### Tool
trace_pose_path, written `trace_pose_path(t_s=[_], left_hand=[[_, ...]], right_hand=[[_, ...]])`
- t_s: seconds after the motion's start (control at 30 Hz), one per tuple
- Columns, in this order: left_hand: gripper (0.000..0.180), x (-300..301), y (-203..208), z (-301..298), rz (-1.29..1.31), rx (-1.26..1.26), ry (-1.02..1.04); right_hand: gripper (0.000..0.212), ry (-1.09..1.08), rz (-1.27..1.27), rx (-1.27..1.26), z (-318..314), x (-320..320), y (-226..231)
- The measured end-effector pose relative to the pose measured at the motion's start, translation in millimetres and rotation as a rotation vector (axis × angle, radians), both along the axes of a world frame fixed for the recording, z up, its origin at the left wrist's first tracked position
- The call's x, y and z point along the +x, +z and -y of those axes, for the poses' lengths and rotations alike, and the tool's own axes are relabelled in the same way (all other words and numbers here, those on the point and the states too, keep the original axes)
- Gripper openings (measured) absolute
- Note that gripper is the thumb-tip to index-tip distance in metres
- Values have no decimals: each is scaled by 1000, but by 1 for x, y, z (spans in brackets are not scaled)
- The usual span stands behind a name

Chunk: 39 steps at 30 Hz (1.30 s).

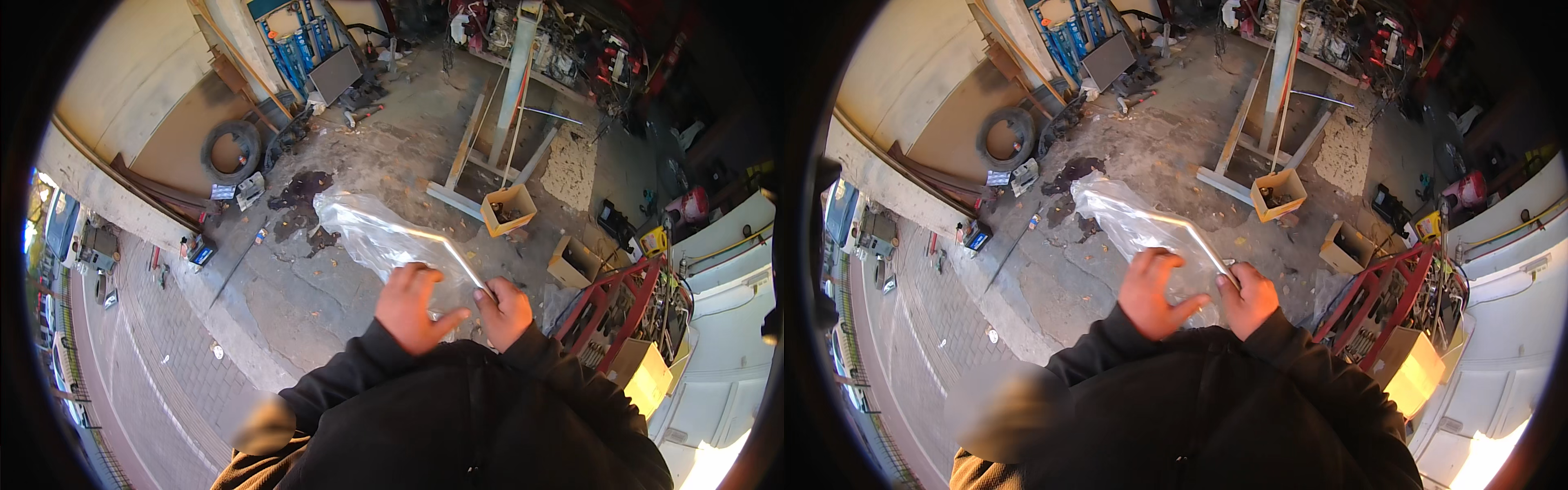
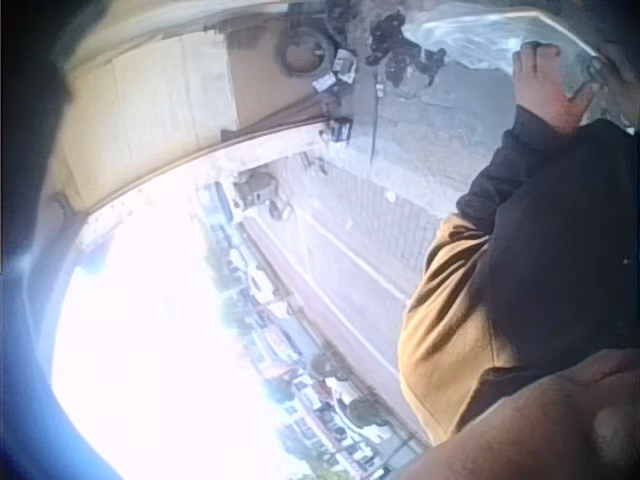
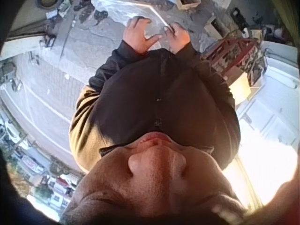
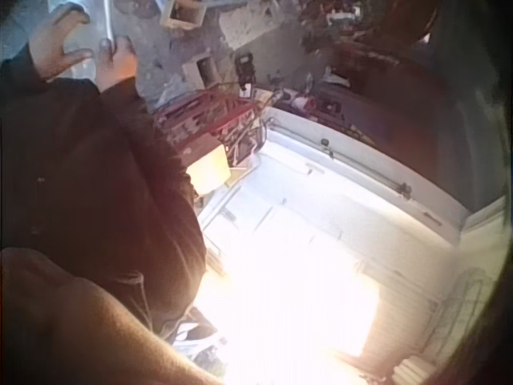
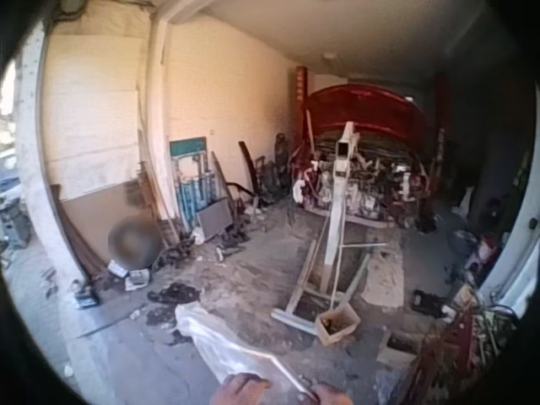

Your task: The person uses a utility knife to cut open a plastic-wrapped package, removes a cardboard box, and then unwraps a metal pipe from a separate plastic bag. The person handles the knife and packages with both hands throughout the sequence.

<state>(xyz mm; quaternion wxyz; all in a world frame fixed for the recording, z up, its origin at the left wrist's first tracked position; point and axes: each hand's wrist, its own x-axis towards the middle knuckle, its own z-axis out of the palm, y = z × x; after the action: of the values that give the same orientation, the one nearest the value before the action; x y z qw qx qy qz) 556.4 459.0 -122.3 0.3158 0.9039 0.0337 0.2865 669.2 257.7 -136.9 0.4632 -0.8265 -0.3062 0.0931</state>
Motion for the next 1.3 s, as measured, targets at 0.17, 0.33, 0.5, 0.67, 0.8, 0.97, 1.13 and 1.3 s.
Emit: trace_pose_path(t_s=[0.17, 0.33, 0.5, 0.67, 0.8, 0.97, 1.13, 1.3], left_hand=[[45, 24, -17, -2, -113, 81, -58], [22, 34, -37, -13, -81, 167, -8], [5, 31, -52, -81, 16, 48, 251], [13, 25, -26, -177, 243, -3, 416], [25, 29, 3, -207, 123, 138, 138], [7, 31, -10, -180, 3, -123, -57], [4, 45, -36, -210, 177, 157, 147], [23, 10, -86, -371, 138, -1, 811]], right_hand=[[22, -1, -65, 36, -12, 1, 0], [23, -7, -64, 47, -16, 0, -7], [21, -94, -34, -33, 6, 15, -7], [23, -18, -29, -36, 27, 27, 10], [22, 11, -62, -57, 33, 31, 24], [23, 56, -64, -45, 30, 29, 26], [22, 71, -61, -22, 22, 25, 29], [22, 15, -161, -88, 44, 33, 49]])
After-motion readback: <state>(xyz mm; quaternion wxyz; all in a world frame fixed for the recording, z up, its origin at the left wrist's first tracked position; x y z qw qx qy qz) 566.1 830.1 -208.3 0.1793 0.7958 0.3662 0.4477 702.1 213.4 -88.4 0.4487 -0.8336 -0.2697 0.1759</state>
